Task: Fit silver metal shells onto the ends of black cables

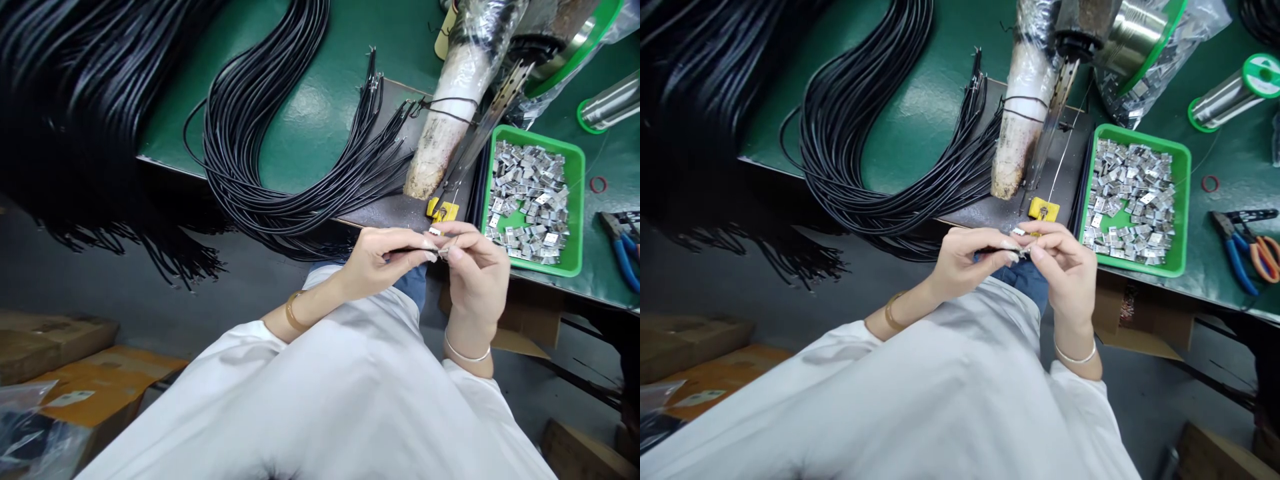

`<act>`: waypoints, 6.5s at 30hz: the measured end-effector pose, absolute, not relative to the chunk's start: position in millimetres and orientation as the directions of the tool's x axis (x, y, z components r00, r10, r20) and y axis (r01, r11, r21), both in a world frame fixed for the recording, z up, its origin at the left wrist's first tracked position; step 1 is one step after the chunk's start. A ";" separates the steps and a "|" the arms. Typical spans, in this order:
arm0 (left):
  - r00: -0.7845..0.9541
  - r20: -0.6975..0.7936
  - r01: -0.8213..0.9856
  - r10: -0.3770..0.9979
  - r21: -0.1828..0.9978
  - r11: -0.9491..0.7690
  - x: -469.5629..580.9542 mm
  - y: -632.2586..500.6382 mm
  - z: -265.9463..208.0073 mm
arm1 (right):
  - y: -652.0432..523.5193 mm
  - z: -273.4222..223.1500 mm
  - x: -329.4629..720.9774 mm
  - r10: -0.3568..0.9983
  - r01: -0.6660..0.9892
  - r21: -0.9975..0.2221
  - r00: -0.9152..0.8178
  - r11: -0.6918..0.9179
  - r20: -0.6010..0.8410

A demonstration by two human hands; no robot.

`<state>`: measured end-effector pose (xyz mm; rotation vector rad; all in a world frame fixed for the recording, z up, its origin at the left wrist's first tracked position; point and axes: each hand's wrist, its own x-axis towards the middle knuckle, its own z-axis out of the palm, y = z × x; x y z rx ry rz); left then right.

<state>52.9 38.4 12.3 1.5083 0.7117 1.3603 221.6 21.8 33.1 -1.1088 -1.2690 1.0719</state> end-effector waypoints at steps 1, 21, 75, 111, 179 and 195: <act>0.218 0.317 -0.191 0.923 0.941 -0.278 53.0 37.8 12.7 | 21.5 34.3 219.1 0.968 0.081 -0.973 0.117 0.215 0.224; 0.263 -0.034 -0.370 0.964 0.919 0.133 55.4 53.1 23.7 | 21.2 24.5 211.6 0.822 0.464 -0.769 0.137 0.439 0.552; 0.126 0.040 -0.252 0.991 0.968 -0.007 65.3 63.0 21.8 | 33.3 30.1 215.9 0.756 0.639 -0.545 -0.089 0.543 0.649; 0.246 0.000 -0.116 0.969 0.993 0.030 60.5 55.6 24.8 | 30.2 33.6 221.9 0.708 0.747 -0.409 -0.115 0.524 0.697; 0.314 0.009 -0.244 0.949 0.967 0.072 48.8 50.2 15.0 | 20.5 41.5 226.1 0.858 0.689 -0.602 -0.059 0.405 0.510; 0.230 0.122 -0.130 0.965 0.987 -0.093 49.4 57.3 17.3 | 25.0 31.9 219.2 0.818 0.654 -0.627 0.021 0.423 0.574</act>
